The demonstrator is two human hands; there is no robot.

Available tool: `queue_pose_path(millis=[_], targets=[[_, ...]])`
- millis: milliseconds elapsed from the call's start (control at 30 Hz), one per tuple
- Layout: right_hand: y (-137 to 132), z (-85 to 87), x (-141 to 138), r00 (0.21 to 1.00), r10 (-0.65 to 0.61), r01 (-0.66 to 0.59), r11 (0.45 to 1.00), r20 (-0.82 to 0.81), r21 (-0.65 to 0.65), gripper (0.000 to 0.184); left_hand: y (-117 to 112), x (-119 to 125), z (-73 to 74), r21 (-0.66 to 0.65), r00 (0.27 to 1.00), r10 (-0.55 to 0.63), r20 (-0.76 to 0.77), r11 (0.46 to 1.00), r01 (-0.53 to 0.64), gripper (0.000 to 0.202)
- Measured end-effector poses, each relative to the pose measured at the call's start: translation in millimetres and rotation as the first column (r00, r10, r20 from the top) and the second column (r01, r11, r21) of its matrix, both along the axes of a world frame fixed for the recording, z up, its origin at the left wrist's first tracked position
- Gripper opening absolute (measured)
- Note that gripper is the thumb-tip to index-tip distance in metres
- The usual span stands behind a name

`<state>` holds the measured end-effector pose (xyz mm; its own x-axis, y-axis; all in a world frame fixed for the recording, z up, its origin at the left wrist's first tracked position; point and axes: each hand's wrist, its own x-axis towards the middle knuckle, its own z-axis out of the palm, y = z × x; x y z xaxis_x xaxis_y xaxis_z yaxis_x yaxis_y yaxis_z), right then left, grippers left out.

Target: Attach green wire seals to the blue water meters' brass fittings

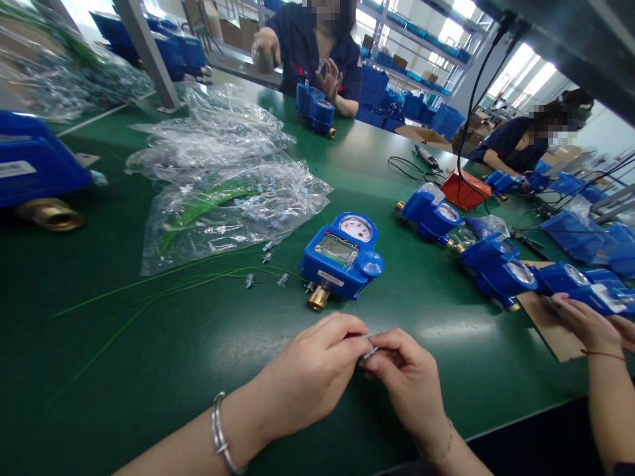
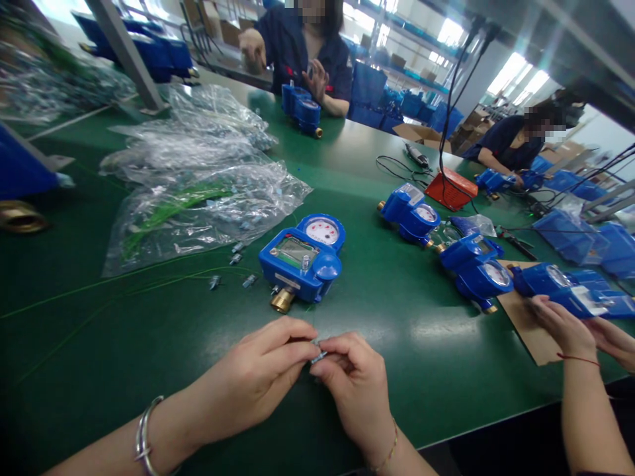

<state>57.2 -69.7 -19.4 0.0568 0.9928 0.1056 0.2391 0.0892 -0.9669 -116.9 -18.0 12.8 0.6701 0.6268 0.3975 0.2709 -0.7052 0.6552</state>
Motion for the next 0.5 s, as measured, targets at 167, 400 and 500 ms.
queue_pose_path(millis=[167, 400, 500], targets=[[2, 6.8, -6, 0.970, 0.014, -0.050, 0.989, -0.243, -0.143, 0.014, 2, 0, -0.9, -0.013, 0.999, -0.023, 0.030, 1.000, 0.024, 0.015], [4, 15.7, 1, 0.983, 0.170, -0.171, 0.985, 0.073, 0.005, 0.016, 6, -1, -9.1, 0.004, 0.977, 0.007, 0.214, 1.000, -0.008, 0.015], [3, 18.7, 3, 0.939, 0.159, -0.206, 0.970, 0.304, 0.128, 0.014, 8, -1, -12.1, 0.003, 0.969, -0.012, 0.246, 1.000, 0.012, 0.014]])
